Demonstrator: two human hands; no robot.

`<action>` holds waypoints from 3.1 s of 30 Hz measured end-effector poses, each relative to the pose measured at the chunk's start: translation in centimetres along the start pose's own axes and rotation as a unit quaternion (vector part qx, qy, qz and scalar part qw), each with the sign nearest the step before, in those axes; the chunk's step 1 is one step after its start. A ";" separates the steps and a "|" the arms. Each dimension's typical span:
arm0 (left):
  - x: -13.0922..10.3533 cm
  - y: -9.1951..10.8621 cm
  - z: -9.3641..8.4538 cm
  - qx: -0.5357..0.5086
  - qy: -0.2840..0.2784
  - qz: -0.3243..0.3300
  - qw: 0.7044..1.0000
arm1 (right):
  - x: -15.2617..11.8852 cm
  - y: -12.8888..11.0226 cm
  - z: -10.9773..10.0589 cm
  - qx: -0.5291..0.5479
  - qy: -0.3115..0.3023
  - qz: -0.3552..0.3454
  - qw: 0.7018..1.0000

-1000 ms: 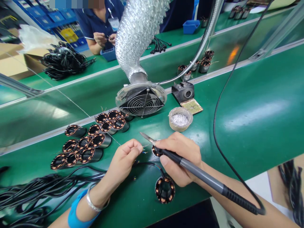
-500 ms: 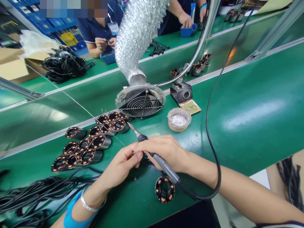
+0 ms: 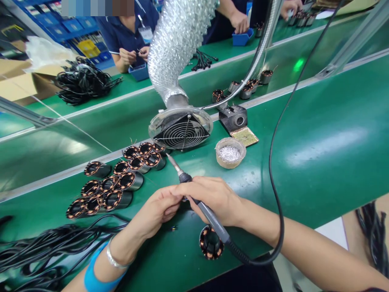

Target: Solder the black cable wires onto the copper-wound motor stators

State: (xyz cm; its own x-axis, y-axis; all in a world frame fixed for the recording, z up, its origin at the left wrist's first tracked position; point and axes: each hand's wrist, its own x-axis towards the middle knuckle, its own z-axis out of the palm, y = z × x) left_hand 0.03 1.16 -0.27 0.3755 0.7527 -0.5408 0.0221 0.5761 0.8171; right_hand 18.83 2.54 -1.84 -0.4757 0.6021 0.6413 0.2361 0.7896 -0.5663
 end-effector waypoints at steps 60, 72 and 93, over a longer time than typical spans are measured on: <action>-0.2 -1.1 2.2 0.122 0.155 0.096 0.976 | -1.3 -2.7 -2.9 0.027 0.109 -0.006 0.994; -0.1 -1.1 2.2 0.133 0.155 0.097 0.974 | -1.5 -2.7 -3.0 0.042 0.130 0.022 0.990; -0.9 -1.3 0.7 0.147 0.001 0.141 0.979 | -0.8 0.6 0.2 -0.003 0.029 -0.060 0.998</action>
State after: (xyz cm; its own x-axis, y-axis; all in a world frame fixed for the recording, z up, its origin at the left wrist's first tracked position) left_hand 0.29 -0.49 -0.73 0.4036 0.8694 -0.2851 0.1841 0.2280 0.9561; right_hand 19.18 2.48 -2.79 -0.4513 0.5089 0.7330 0.1857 0.8570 -0.4807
